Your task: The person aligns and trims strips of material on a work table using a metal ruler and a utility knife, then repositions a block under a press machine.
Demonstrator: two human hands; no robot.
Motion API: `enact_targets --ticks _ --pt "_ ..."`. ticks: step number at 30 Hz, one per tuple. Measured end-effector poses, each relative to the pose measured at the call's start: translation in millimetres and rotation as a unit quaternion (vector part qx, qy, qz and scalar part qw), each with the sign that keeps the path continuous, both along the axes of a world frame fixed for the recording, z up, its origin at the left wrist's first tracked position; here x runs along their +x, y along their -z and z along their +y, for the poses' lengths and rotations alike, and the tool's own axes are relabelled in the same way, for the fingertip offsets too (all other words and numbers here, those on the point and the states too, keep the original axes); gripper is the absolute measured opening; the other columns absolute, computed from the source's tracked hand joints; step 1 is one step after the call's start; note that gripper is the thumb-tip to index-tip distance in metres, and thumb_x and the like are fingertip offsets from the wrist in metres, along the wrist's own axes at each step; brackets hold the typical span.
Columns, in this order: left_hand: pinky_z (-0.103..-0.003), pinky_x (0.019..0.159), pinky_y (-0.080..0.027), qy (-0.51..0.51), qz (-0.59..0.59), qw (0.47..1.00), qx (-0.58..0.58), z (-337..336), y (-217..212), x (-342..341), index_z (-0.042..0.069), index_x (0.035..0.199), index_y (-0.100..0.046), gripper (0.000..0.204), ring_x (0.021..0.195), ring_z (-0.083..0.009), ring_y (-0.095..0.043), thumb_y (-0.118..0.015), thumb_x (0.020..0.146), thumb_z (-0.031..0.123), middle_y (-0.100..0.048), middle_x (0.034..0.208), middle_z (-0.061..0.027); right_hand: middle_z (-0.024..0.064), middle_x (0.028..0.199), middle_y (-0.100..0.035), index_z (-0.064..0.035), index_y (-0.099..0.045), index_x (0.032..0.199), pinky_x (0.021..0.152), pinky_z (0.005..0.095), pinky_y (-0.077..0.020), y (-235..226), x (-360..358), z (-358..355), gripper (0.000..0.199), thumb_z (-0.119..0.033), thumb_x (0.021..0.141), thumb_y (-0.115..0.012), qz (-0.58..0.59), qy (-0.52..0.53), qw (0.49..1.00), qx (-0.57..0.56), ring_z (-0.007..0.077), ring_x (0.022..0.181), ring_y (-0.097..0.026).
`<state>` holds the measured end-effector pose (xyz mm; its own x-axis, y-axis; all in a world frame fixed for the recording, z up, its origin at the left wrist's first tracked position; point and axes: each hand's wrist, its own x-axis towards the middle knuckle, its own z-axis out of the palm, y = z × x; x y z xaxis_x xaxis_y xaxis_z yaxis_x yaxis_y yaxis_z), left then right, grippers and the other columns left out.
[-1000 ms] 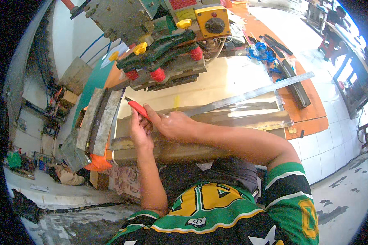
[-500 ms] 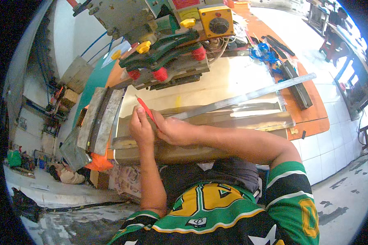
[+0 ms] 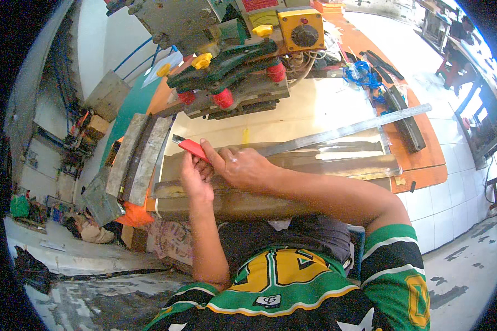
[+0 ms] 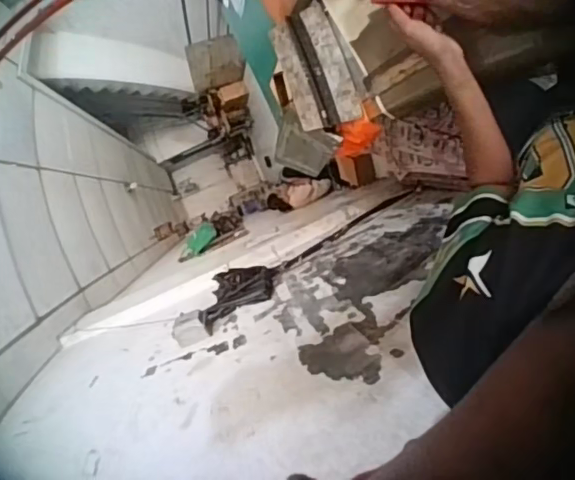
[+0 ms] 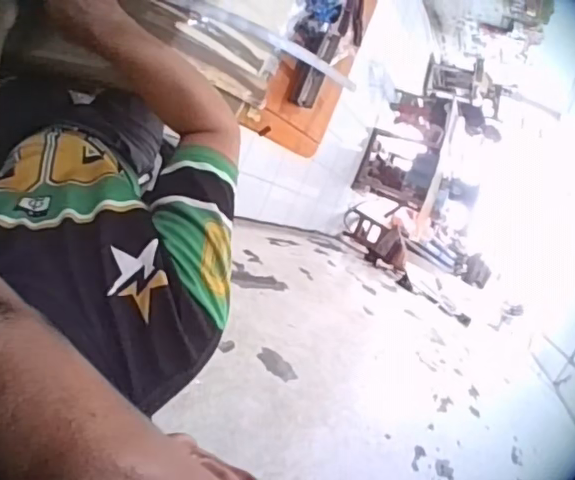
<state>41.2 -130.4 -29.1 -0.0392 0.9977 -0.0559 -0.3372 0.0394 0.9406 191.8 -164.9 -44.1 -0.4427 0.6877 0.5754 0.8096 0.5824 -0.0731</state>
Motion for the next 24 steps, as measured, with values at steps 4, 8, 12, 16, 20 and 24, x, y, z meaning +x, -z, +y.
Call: enact_targets --ticks 4,8,12,16,20,24 --pt "-0.023 0.043 -0.022 0.077 -0.058 0.995 -0.028 -4.1 -4.5 -13.5 0.02 0.077 -0.045 0.034 0.047 -0.0044 -0.026 -0.046 0.104 0.04 -0.032 0.059 0.0089 0.0136 0.099 -0.063 0.0024 -0.028 0.155 0.059 0.0371 -0.0578 -9.9 3.1 -1.3 0.083 -0.015 0.083 -0.064 -0.01 0.011 1.0 0.01 0.0273 0.082 -0.068" --pt "-0.024 0.042 -0.021 0.174 -0.146 0.972 -0.06 -10.6 -6.3 -24.5 0.019 0.076 -0.041 0.038 0.046 -0.0055 -0.026 -0.041 0.106 0.041 -0.031 0.058 0.0069 0.0105 0.1 -0.064 -0.0097 -0.034 0.157 0.059 0.036 -0.058 -15.0 7.6 -0.7 0.08 -0.014 0.083 -0.064 -0.01 -0.003 1.0 0.022 0.0256 0.082 -0.069" --pt "-0.024 0.043 -0.021 0.19 -0.151 0.967 -0.073 -12.5 -0.8 -29.8 0.019 0.077 -0.041 0.04 0.046 -0.0057 -0.025 -0.04 0.107 0.045 -0.031 0.059 0.0067 0.0109 0.101 -0.064 -0.0108 -0.032 0.157 0.059 0.036 -0.0583 -4.9 5.4 1.7 0.08 -0.014 0.083 -0.063 0.016 -0.03 0.999 0.022 0.0273 0.079 -0.07" --pt "-0.024 0.047 -0.025 0.05 -0.017 0.999 -0.01 -10.2 -2.1 -14.3 0.015 0.082 -0.045 0.041 0.051 -0.0055 -0.03 -0.038 0.109 0.046 -0.037 0.063 0.0049 0.0194 0.101 -0.068 -0.0076 -0.033 0.154 0.061 0.0432 -0.0576 -3.5 0.0 -1.2 0.071 -0.012 0.089 -0.06 0.093 -0.028 0.987 -0.125 0.0357 0.081 -0.071" --pt "-0.031 0.061 -0.039 -0.092 0.17 0.951 0.24 0.2 7.3 5.5 0.005 0.096 -0.052 0.043 0.068 -0.0134 -0.048 -0.035 0.111 0.042 -0.05 0.077 -0.0036 0.0251 0.084 -0.07 -0.0038 -0.035 0.147 0.057 0.0525 -0.0544 9.7 -6.6 5.6 0.063 -0.014 0.09 -0.06 0.202 -0.041 0.974 -0.097 0.0429 0.067 -0.069" --pt "-0.042 0.07 -0.043 -0.101 0.375 0.855 0.344 6.5 2.4 3.3 0.0 0.102 -0.051 0.039 0.076 -0.0295 -0.052 -0.036 0.111 0.034 -0.052 0.082 -0.0151 0.027 0.087 -0.069 -0.0014 -0.036 0.145 0.062 0.0568 -0.0528 -0.6 -1.1 2.7 0.056 -0.018 0.095 -0.057 0.242 -0.054 0.959 -0.135 0.0483 0.074 -0.068"
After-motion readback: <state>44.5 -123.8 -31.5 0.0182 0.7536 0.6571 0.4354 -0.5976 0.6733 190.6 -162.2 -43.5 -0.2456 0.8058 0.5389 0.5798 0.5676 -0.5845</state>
